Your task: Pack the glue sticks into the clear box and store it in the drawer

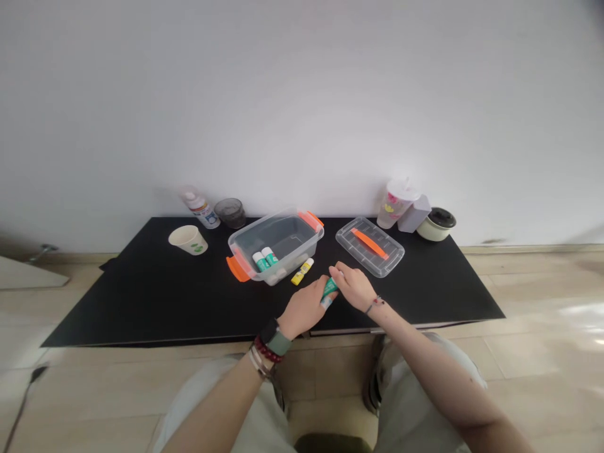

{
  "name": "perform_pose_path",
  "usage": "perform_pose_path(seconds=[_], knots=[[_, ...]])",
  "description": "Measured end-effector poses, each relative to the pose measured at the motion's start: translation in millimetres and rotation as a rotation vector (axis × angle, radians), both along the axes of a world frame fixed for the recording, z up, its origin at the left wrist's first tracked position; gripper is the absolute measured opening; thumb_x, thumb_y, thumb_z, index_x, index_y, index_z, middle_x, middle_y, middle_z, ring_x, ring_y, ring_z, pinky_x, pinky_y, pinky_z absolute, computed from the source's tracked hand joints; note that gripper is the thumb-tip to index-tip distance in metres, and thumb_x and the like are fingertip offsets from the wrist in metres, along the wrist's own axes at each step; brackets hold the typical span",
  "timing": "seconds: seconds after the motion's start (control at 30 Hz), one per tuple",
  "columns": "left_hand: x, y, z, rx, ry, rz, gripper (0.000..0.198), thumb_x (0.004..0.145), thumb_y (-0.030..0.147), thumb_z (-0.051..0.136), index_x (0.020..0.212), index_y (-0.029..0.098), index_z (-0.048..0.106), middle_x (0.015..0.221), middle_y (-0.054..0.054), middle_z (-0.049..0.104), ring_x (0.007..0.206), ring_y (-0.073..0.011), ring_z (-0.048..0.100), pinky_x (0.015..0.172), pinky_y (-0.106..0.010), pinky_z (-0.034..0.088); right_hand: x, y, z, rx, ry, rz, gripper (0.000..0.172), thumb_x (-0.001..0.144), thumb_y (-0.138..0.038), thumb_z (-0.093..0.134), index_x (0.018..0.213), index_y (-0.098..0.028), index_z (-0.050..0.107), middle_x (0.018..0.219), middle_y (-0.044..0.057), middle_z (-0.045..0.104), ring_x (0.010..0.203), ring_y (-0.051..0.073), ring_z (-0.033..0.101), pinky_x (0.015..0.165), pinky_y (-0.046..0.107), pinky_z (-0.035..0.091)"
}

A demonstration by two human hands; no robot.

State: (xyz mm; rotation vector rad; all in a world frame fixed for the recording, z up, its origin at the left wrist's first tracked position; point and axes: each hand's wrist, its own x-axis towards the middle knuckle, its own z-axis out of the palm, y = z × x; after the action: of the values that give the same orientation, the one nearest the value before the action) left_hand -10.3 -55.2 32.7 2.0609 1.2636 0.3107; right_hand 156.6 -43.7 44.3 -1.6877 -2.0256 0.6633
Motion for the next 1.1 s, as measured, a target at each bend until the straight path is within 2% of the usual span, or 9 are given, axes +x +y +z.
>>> perform_pose_path(seconds=[0.1,0.17,0.4,0.53,0.7,0.83,0.93,1.03,1.1], knots=[[-5,5,2.2,-0.300,-0.294,-0.126,0.033,0.099,0.049,0.032,0.106,0.020,0.046,0.078,-0.001,0.057,0.063,-0.0155,0.057,0.062,-0.027,0.045,10,-2,5.2,0.128,0.119,0.187,0.029,0.100,-0.040,0.036,0.089,-0.022,0.056,0.071,0.000,0.058,0.064,0.014,0.054,0.063,0.024,0.036],[-7,5,5.7,-0.369,-0.355,-0.181,0.036,0.099,0.051,0.032,0.109,0.020,0.046,0.073,0.001,0.055,0.058,-0.0144,0.055,0.060,-0.027,0.045,11,-4,5.5,0.191,0.108,0.220,0.028,0.100,-0.038,0.036,0.087,-0.022,0.056,0.073,0.000,0.059,0.065,0.014,0.054,0.065,0.024,0.036],[-2,-1,5.2,0.019,0.127,-0.052,0.031,0.096,0.039,0.044,0.118,0.019,0.049,0.109,-0.014,0.063,0.097,-0.0304,0.065,0.077,-0.037,0.048,-7,-5,-12.4,-0.010,-0.100,-0.101,0.027,0.098,-0.033,0.039,0.077,-0.023,0.053,0.060,-0.002,0.050,0.055,0.014,0.050,0.055,0.025,0.023],[-5,2,3.0,0.092,-0.030,-0.087,0.030,0.096,0.037,0.044,0.115,0.016,0.055,0.111,-0.014,0.062,0.107,-0.0284,0.059,0.090,-0.040,0.046,-4,-1,-15.0,-0.039,0.180,-0.071,0.035,0.097,-0.044,0.041,0.071,-0.022,0.048,0.058,-0.003,0.047,0.056,0.013,0.048,0.055,0.024,0.029],[-14,9,23.9,0.063,-0.261,-0.062,0.024,0.089,0.037,0.058,0.100,0.017,0.065,0.093,-0.007,0.066,0.085,-0.0208,0.060,0.082,-0.035,0.049,1,2,-11.3,-0.016,0.678,-0.059,0.039,0.094,-0.060,0.041,0.086,-0.023,0.049,0.060,-0.005,0.041,0.052,0.012,0.039,0.048,0.024,0.031],[-33,34,49.6,0.144,-0.433,0.263,0.040,0.089,0.038,0.058,0.122,0.016,0.058,0.098,-0.007,0.067,0.083,-0.0194,0.063,0.073,-0.031,0.052,1,3,-12.3,-0.001,0.883,-0.061,0.042,0.096,-0.061,0.033,0.095,-0.023,0.050,0.063,-0.005,0.038,0.049,0.010,0.032,0.043,0.023,0.027],[-51,69,64.2,0.327,-0.439,0.483,0.072,0.088,0.035,0.060,0.150,0.023,0.027,0.107,-0.006,0.067,0.084,-0.0185,0.065,0.076,-0.033,0.054,3,2,-16.8,-0.021,0.813,-0.036,0.040,0.097,-0.059,0.034,0.097,-0.022,0.052,0.063,-0.005,0.041,0.051,0.010,0.036,0.045,0.022,0.029],[-61,104,68.3,0.459,-0.230,0.459,0.062,0.088,0.026,0.059,0.146,0.024,0.038,0.120,-0.009,0.063,0.097,-0.0207,0.064,0.090,-0.036,0.052,6,0,-20.1,-0.030,0.692,0.019,0.038,0.098,-0.055,0.034,0.102,-0.023,0.053,0.064,-0.004,0.044,0.054,0.011,0.042,0.049,0.023,0.033],[-62,121,63.8,0.361,-0.069,0.366,0.044,0.088,0.022,0.057,0.132,0.021,0.055,0.117,-0.010,0.065,0.097,-0.0213,0.064,0.090,-0.036,0.052,7,-2,-19.7,-0.009,0.617,0.051,0.036,0.099,-0.053,0.034,0.105,-0.023,0.053,0.064,-0.004,0.046,0.056,0.011,0.044,0.052,0.023,0.035]])
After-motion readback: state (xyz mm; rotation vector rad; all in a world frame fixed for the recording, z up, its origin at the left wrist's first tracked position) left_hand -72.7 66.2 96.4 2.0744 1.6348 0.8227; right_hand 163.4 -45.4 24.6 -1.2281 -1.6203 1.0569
